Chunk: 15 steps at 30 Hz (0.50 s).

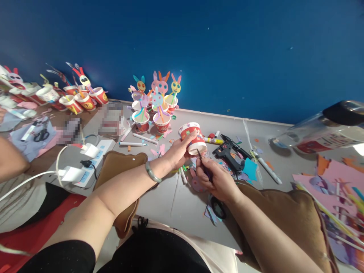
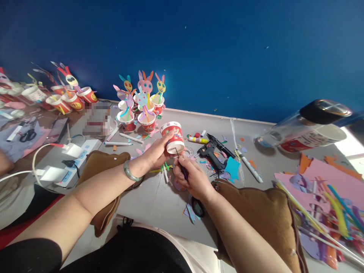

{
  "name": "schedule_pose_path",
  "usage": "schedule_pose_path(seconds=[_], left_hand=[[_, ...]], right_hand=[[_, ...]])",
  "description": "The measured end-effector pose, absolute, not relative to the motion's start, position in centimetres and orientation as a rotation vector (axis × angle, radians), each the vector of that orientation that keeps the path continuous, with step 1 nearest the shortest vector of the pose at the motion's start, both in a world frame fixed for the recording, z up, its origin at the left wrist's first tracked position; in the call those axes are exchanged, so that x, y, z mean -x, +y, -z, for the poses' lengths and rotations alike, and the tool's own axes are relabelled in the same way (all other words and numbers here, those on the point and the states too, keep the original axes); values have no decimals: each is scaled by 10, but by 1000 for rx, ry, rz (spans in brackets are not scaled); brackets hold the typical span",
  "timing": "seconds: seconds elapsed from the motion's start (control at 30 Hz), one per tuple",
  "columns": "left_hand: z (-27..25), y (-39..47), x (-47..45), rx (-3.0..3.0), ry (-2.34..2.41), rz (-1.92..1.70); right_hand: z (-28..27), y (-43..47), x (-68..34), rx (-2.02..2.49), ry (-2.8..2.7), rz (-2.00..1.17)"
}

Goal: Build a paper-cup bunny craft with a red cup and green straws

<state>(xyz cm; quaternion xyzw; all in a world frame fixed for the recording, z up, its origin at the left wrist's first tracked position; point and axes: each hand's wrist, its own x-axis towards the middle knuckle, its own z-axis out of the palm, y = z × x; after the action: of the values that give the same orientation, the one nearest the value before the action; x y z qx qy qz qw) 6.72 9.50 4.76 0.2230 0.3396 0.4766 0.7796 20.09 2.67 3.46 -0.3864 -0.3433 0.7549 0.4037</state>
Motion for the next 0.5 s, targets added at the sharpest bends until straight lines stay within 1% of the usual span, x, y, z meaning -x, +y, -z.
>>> schedule_pose_path(seconds=[0.13, 0.3, 0.5], left_hand=[[-45, 101, -66, -398, 750, -1063], [-47, 105, -65, -327, 742, -1060], [-54, 104, -65, -242, 774, -998]], right_hand=[[-35, 22, -199, 973, -1018, -1850], [-34, 18, -197, 1003, -1289, -1639], [-33, 20, -198, 1018, -1402, -1510]])
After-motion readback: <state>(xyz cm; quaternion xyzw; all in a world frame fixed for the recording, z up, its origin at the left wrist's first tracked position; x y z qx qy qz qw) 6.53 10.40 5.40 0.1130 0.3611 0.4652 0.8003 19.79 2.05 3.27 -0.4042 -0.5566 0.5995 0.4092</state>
